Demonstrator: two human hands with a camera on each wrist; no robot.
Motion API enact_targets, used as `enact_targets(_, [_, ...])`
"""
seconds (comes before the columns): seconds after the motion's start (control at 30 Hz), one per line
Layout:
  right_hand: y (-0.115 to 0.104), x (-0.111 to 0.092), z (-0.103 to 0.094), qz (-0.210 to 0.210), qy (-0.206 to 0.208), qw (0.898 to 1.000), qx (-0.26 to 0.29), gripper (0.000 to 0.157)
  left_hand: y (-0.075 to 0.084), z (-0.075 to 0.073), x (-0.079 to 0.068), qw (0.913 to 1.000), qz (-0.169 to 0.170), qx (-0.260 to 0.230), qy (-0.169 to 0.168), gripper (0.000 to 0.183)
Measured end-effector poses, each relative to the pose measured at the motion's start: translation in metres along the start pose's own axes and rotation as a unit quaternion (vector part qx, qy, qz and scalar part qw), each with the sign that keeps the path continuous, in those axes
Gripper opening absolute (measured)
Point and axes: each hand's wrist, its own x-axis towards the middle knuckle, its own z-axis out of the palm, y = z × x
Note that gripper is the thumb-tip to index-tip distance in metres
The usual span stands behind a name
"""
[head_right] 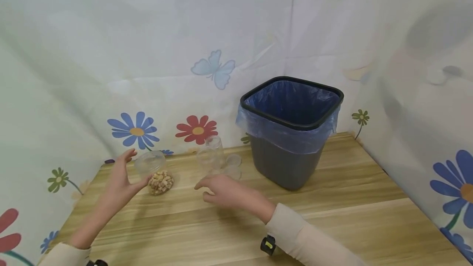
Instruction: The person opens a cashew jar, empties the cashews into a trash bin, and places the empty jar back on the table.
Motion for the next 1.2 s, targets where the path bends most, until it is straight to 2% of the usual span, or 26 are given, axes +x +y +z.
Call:
enact_targets(0.17, [-0.009,0.015,0.0,-0.017,0.018,1.0,-0.006,0.031,-0.024,-0.003,-0.005,0.9974,-0.061,-0.032,-0.019,0.098])
enact_targets(0.33, [-0.013,0.028,0.005,-0.026,0.038,0.999,-0.008,0.031,-0.038,0.001,-0.006,0.9863,-0.127,-0.08,-0.068,0.106])
enact_targets(0.47, [-0.016,0.038,0.008,-0.018,0.044,0.999,-0.004,0.033,-0.048,0.01,-0.004,0.9709,-0.175,-0.128,-0.102,0.112])
enact_targets(0.67, [-0.021,0.054,0.015,-0.003,0.052,0.998,0.019,0.037,-0.062,0.027,0.0,0.9437,-0.232,-0.2,-0.125,0.12])
enact_targets(0.77, [-0.023,0.061,0.019,0.005,0.055,0.998,0.023,0.037,-0.067,0.033,-0.001,0.9342,-0.242,-0.233,-0.121,0.121])
enact_targets(0.87, [-0.024,0.066,0.023,0.014,0.064,0.997,0.026,0.037,-0.07,0.037,-0.002,0.9292,-0.238,-0.259,-0.113,0.12])
enact_targets(1.03, [-0.024,0.075,0.025,0.035,0.081,0.995,0.049,0.037,-0.07,0.043,0.0,0.9345,-0.227,-0.254,-0.102,0.115])
enact_targets(1.2, [-0.027,0.087,0.024,0.043,0.08,0.995,0.049,0.039,-0.07,0.046,0.003,0.9392,-0.219,-0.247,-0.096,0.112])
